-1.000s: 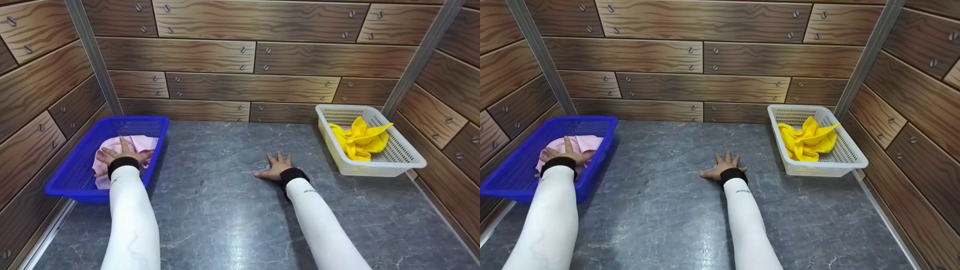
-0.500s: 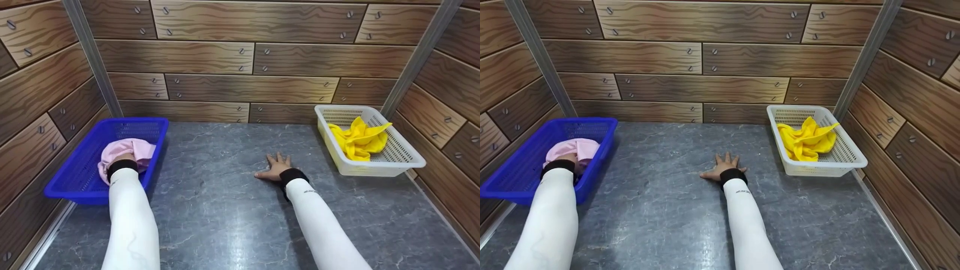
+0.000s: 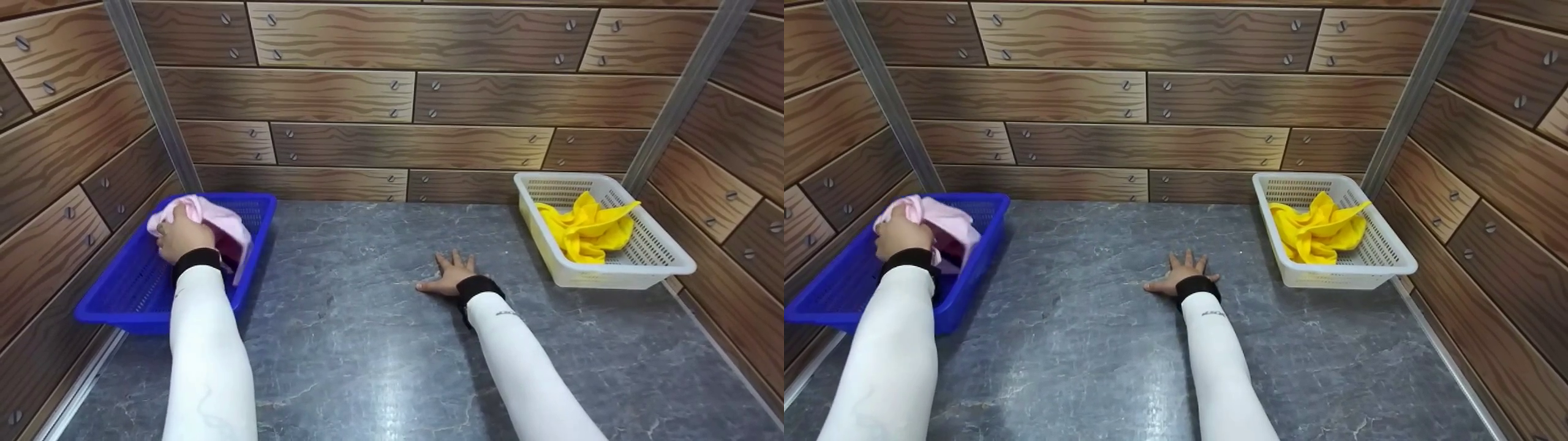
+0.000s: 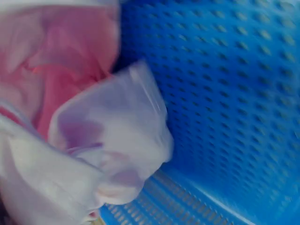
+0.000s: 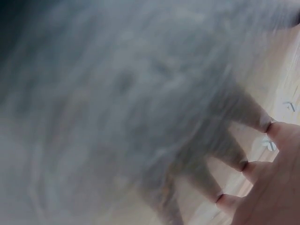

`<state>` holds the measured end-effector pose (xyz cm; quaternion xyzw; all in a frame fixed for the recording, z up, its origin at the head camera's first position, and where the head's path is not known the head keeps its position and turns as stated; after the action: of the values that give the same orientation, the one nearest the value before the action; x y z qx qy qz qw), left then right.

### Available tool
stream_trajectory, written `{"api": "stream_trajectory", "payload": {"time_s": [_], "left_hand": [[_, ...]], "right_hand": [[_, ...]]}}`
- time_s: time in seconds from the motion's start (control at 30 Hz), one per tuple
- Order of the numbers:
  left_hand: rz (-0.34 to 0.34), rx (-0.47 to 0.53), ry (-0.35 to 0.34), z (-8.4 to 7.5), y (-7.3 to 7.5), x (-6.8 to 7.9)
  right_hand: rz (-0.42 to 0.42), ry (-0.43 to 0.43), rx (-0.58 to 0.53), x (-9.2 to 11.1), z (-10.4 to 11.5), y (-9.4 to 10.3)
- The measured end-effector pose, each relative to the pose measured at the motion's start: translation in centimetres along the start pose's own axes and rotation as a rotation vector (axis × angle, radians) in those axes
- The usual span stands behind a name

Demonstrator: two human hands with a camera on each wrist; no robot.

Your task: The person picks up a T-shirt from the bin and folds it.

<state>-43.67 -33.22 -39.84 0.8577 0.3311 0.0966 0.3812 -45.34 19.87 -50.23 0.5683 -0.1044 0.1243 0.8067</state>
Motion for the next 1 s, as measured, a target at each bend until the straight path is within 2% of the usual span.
{"api": "stream_trajectory", "payload": {"time_s": [0.17, 0.3, 0.43, 0.57, 0.63, 0.73, 0.87, 1.0], "left_hand": [[-0.168, 0.234, 0.029, -1.2, 0.6, -0.7], [-0.28, 0.404, 0.004, -3.7, 1.5, -0.1], [-0.345, 0.573, -0.069, -7.1, 2.4, 0.4], [-0.394, 0.731, -0.19, -10.8, 2.5, 1.4], [-0.39, 0.776, -0.244, -12.6, 2.0, 2.2], [-0.34, 0.812, -0.295, -14.9, 0.7, 3.8], [-0.251, 0.873, -0.343, -17.0, -1.9, 6.0], [-0.171, 0.952, -0.398, -18.2, -5.1, 8.2]], "right_hand": [[0.006, -0.017, 0.008, -0.1, -0.1, 0.0], [0.003, 0.001, 0.0, 0.0, 0.1, 0.0], [-0.008, 0.029, -0.003, 0.2, 0.2, 0.1], [-0.011, 0.029, -0.003, 0.0, 0.1, 0.1], [-0.009, 0.03, -0.01, -0.1, 0.1, 0.1], [0.002, 0.037, -0.004, -0.1, 0.1, 0.1], [0.012, 0.051, -0.006, -0.3, 0.0, 0.0], [0.015, 0.042, -0.061, -0.4, -0.4, 0.0]]}}
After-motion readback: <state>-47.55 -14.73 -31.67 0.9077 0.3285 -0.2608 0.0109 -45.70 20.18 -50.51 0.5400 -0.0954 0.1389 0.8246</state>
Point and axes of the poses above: each hand's wrist, its own x-axis away from the middle knuckle, its own y-axis out of the back of the hand, z = x × y, the point moved 6 cm from there along -x, towards the middle knuckle, and after that the axes turned 1 degree about -y, right-handed, at the moved point
